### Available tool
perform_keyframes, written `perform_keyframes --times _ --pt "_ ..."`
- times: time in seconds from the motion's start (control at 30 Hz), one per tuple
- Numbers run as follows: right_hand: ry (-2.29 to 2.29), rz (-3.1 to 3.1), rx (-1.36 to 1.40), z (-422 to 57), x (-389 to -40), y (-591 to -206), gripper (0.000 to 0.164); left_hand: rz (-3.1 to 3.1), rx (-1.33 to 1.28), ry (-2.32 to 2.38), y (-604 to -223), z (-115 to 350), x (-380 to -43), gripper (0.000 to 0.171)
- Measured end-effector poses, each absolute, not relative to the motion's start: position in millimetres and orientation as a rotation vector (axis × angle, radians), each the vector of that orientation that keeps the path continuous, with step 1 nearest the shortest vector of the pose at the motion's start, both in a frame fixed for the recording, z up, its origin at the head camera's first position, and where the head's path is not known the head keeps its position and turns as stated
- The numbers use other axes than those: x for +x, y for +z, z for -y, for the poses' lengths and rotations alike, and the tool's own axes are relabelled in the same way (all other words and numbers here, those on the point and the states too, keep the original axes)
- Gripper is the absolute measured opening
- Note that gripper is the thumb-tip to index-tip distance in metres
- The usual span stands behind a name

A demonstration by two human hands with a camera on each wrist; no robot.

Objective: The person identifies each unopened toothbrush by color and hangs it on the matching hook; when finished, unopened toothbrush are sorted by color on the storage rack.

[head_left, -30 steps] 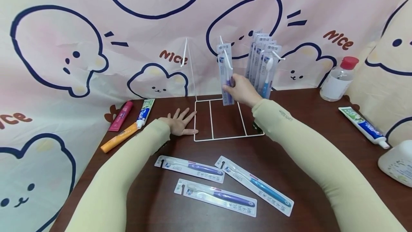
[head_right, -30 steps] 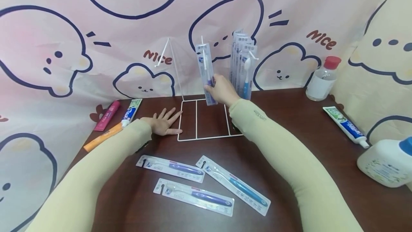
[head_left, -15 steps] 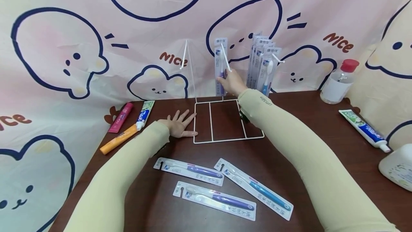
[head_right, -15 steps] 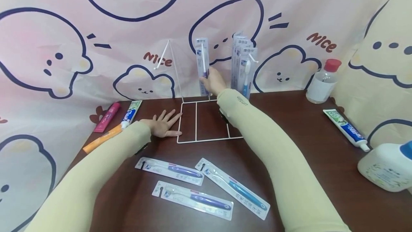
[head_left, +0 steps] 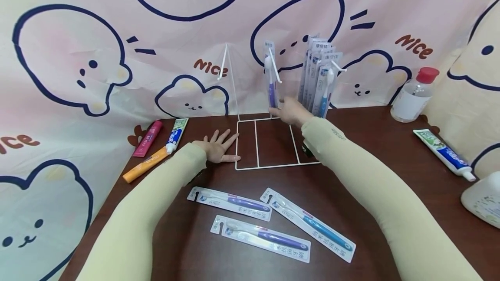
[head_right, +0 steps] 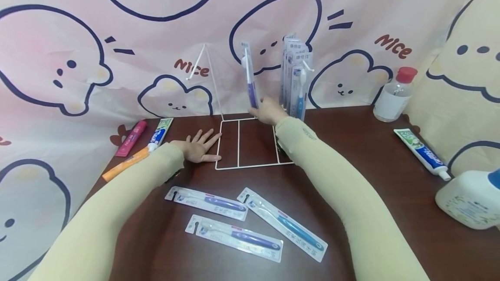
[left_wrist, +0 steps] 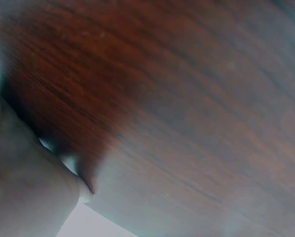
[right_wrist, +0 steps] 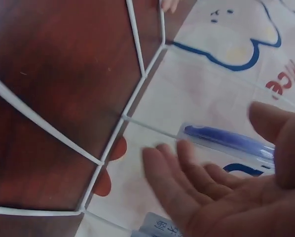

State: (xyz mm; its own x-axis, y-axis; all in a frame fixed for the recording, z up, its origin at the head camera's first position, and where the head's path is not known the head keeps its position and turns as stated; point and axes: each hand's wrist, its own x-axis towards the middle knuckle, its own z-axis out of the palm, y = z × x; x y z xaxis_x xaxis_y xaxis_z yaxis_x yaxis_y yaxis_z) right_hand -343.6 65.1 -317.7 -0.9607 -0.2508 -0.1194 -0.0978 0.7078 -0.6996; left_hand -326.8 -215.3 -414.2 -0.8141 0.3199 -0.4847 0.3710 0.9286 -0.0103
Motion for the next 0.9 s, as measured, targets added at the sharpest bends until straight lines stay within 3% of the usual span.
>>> perform_keyframes --times 0.07,0.43,0.53,0.73,0.9 --pt "-0.951 -2.719 -0.281 -70 -329 -322 0.071 -2.596 0.488 -0.143 -414 215 -328 0.096" --pt "-0.306 -2.744 -0.722 -83 -195 -345 0.039 -2.598 0.514 -0.116 -410 214 -325 0.095" --pt "-0.213 -2.763 -0.743 -86 -164 -350 0.039 -2.601 0.523 -0.115 -411 214 -327 0.096" --pt "-0.159 -2.811 -0.759 -100 -129 -365 0.058 -2.591 0.521 -0.106 -411 216 -327 0.096" --pt "-0.206 -2.843 -0.732 -115 -123 -375 0.047 -2.599 0.53 -0.108 -410 216 -324 0.094"
